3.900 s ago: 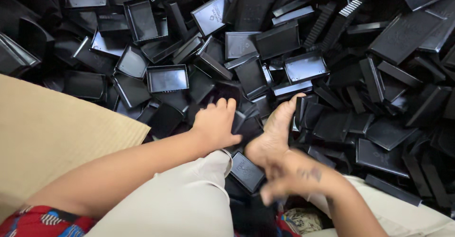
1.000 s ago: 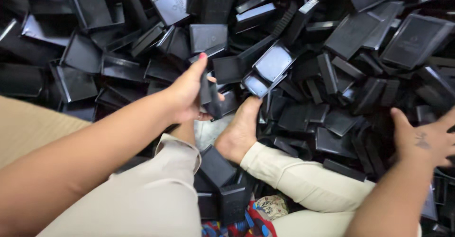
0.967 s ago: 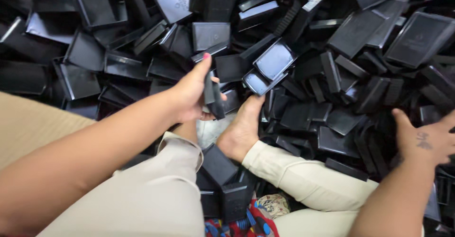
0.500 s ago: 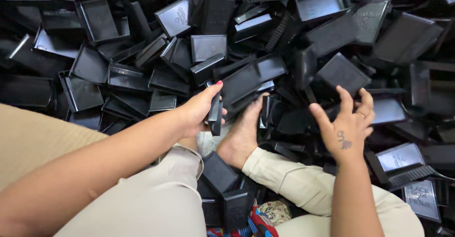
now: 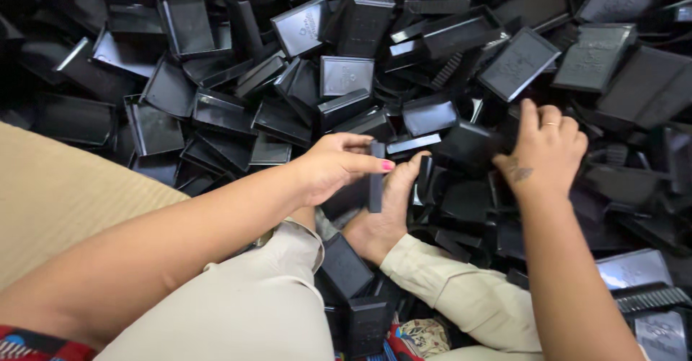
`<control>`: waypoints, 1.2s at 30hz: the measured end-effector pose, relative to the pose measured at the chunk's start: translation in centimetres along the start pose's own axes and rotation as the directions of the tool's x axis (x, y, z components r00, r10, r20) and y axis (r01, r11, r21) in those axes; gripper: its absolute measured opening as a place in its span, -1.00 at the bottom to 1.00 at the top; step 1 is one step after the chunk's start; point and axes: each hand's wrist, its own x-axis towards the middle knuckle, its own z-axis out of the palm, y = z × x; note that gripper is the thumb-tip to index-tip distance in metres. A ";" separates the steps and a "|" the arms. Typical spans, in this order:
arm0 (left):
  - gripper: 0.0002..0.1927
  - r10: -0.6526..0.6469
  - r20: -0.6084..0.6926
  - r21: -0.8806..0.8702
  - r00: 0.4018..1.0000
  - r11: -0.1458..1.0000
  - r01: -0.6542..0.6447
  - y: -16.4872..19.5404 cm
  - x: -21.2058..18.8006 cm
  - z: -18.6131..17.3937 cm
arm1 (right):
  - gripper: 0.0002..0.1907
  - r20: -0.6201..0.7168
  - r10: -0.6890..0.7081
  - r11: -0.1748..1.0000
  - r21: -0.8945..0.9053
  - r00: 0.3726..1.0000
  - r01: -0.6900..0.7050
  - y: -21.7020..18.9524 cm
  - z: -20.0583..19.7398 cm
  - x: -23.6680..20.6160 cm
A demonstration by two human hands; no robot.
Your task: The person sits on the floor surrounded by a large pile of black plastic boxes. They pick up boxes one at a time, fit the lid onto the base by hand, and place the assembled boxes into a nearby cardboard box.
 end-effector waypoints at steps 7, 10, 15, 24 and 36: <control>-0.06 0.096 0.049 -0.042 0.994 0.995 -0.094 0.3 -0.5 0.4 | -0.46 -0.129 0.129 0.934 0.348 0.983 -0.078 2.8 0.2 -0.4; -0.07 0.104 0.072 -0.050 0.992 0.994 -0.100 -0.2 -0.6 0.7 | -0.54 -0.048 0.313 0.503 0.855 0.949 -0.123 1.4 -4.8 -2.2; -0.19 0.097 0.204 -0.128 0.974 0.989 -0.072 -1.1 -1.1 1.0 | -0.56 0.444 -0.077 -0.448 0.784 0.893 -0.429 -10.3 -8.3 -5.6; -0.45 0.030 0.104 0.060 0.994 0.998 -0.036 -0.7 -0.8 0.6 | -0.40 0.087 -0.172 -0.193 0.974 0.981 -0.120 -12.2 -8.2 -7.1; -0.45 -0.020 0.215 0.017 0.976 1.000 0.016 1.1 -2.1 1.6 | -0.31 -0.036 -0.049 -0.173 0.985 0.998 0.027 -13.2 -9.2 -7.5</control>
